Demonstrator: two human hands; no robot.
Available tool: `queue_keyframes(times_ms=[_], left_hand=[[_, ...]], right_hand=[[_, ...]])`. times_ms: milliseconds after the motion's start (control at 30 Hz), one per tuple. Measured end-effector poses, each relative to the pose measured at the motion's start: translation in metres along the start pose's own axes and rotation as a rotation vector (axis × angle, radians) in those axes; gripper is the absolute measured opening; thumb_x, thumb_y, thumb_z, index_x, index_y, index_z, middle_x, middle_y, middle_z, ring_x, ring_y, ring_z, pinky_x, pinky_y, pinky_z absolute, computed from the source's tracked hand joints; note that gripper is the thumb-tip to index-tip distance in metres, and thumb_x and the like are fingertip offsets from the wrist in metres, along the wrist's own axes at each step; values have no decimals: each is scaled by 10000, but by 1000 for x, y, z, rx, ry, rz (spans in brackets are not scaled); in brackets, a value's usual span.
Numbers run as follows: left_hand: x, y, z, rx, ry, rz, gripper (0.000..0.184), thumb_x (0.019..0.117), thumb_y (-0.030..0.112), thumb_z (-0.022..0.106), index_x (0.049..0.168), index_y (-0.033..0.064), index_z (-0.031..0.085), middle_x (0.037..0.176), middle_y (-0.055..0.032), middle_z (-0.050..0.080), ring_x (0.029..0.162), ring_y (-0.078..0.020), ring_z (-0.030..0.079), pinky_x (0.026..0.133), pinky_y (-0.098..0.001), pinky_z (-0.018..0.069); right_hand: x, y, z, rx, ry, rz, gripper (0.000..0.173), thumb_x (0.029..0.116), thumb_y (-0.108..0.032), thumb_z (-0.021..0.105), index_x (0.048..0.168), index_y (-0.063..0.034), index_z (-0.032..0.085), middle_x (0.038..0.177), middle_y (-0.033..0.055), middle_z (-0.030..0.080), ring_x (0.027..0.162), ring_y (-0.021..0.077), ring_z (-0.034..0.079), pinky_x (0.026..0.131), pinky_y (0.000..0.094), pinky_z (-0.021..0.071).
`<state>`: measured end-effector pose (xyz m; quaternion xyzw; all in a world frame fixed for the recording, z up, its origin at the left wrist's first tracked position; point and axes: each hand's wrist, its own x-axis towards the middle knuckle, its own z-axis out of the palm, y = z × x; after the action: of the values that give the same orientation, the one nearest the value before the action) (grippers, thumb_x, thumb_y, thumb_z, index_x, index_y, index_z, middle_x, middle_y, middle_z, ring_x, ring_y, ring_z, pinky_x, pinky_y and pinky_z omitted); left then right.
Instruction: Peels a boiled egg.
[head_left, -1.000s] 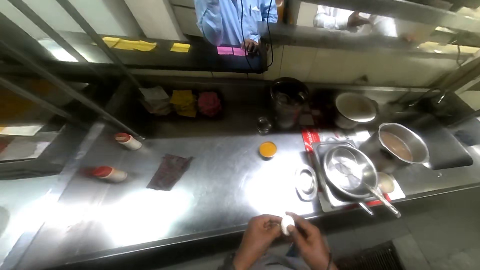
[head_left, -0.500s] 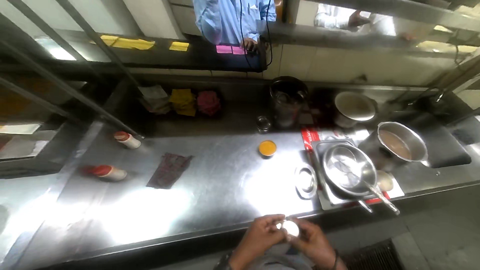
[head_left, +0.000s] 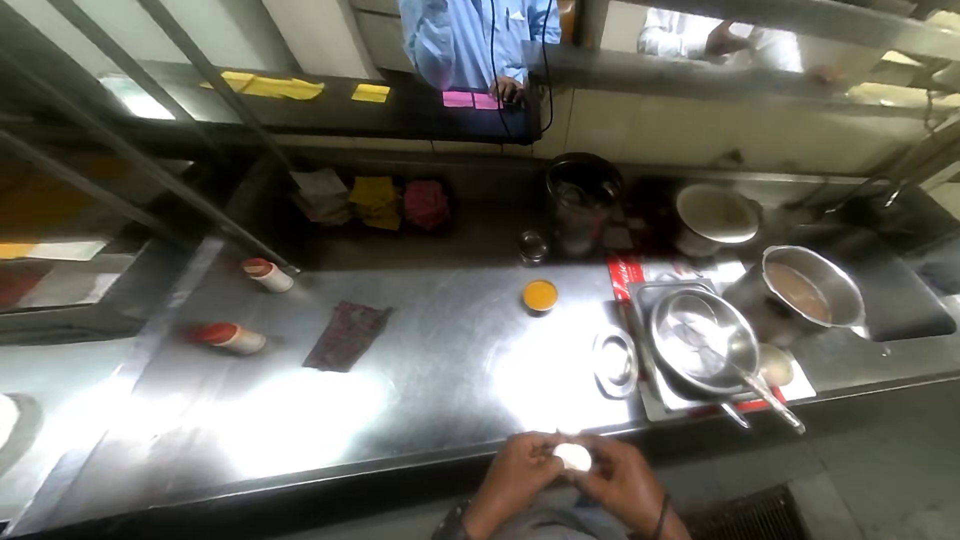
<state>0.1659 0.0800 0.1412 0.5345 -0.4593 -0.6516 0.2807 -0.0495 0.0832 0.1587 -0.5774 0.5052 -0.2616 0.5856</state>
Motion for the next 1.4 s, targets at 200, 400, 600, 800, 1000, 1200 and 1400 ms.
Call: queue_keyframes(times_ms=[200,400,600,800,1000,1200,1400], left_hand=[[-3,8,-9,-338,-97,-126,271,951,68,650,1209,10,708,1079,-144,733,932,-235,718,847,-372,613],[-1,8,-10,-616,-73,-171,272,968,-6,548,1220,-38,645,1154,-181,696,1023,-266,699,919,-416,597],[1,7,-16,-740,-104,-153,372,958,-22,408,1274,-55,603,1238,-227,670,1118,-320,679,981,-459,566],[-2,10,-10,-450,-123,-136,340,965,151,702,1253,-7,614,1124,-177,709,1008,-281,713,929,-433,598],[5,-8,-1,-161,-106,-22,454,866,255,833,1261,86,687,1106,-86,744,972,-214,729,887,-383,617],[1,-7,-2,11,-164,-5,469,847,280,842,1275,142,709,1128,-28,746,934,-144,725,848,-350,615],[-3,-7,4,107,-89,63,348,865,260,766,1184,126,736,1102,-13,742,960,-112,713,862,-337,610]], right_hand=[[-3,9,-15,219,-95,-81,474,909,-57,763,1361,-6,630,1190,128,725,937,216,739,860,384,637],[-6,17,-23,403,-184,-219,503,914,31,702,1402,-8,588,1350,133,643,1116,221,684,965,400,592],[-3,31,-18,865,-262,-150,552,975,-193,677,1496,-135,507,1437,169,573,1151,285,652,866,421,593],[0,18,-3,520,63,15,357,1061,-158,505,1364,11,589,1289,168,660,1005,237,704,847,388,617],[3,5,7,207,107,6,587,984,-65,609,1513,50,379,1428,162,601,1194,206,665,980,351,577],[5,1,-1,0,-143,84,665,1024,-180,579,1605,-33,291,1539,160,497,1298,180,599,1061,342,526],[8,4,6,-47,-135,56,685,989,-146,620,1594,-39,317,1487,138,559,1284,169,617,1040,341,551]])
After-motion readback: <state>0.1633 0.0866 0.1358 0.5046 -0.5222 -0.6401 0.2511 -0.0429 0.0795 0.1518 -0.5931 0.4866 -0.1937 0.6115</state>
